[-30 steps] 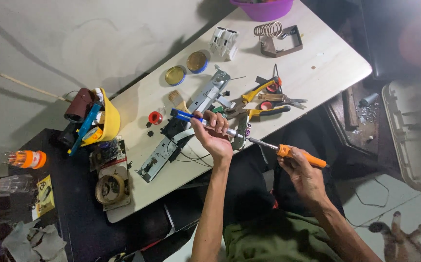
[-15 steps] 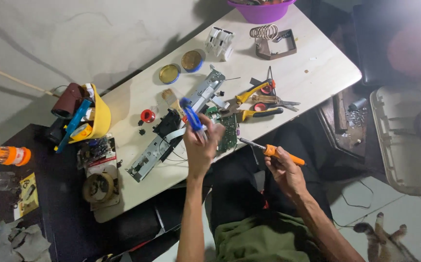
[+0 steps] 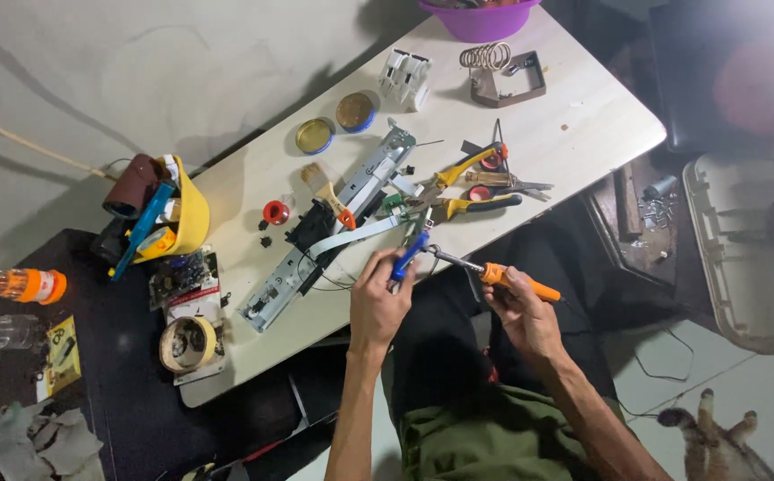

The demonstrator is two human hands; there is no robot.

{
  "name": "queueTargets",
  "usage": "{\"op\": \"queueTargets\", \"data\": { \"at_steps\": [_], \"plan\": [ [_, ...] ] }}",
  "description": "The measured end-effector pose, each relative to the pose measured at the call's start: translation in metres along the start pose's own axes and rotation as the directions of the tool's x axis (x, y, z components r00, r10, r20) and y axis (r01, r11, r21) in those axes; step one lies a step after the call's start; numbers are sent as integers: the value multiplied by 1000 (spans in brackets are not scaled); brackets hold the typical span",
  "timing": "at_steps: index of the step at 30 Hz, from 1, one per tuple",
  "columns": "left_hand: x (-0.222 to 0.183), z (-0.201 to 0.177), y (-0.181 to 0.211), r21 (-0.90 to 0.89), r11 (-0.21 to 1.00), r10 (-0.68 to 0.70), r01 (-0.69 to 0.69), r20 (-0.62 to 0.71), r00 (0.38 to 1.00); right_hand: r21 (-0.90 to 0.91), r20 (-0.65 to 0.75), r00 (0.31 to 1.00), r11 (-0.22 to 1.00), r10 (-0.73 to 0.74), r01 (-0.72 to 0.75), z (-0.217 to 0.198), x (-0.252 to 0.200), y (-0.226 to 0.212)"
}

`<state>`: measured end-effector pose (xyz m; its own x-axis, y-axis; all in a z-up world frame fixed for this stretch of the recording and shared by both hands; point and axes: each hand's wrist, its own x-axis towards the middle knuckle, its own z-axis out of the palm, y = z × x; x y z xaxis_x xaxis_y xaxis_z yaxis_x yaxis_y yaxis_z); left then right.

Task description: Desoldering components from a printed circuit board using a soldering iron and a desoldering pump on a workbench.

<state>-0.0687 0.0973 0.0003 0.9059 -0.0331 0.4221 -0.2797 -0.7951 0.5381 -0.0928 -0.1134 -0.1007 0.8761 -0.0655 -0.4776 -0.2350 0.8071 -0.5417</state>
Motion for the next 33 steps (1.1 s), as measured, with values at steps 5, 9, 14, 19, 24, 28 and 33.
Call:
{"op": "queueTargets", "data": {
  "at_steps": [5,9,14,19,24,28,33],
  "plan": [
    [8,-16,0,-313,916,-326,251,-218,920,48,19,1000,999,6,-7,-34,10,12],
    [14,-27,2,-566,767,-447,303,-133,884,79,138,990,996,35,-47,-91,37,21],
    [29,-54,31,-812,520,-410,266,37,911,294,401,896,899,192,-324,-141,60,17],
    [42,-69,60,-819,525,-359,232,34,933,403,299,920,840,255,-364,-170,76,31],
    [64,-82,69,-814,555,-288,173,7,958,297,149,951,905,271,-304,-175,80,46],
    [88,-90,76,-834,540,-262,113,-39,964,126,78,974,967,212,-220,-165,76,43],
    [113,-104,92,-802,597,-192,28,-109,975,137,120,961,954,250,-266,-176,84,48]
  ]
}}
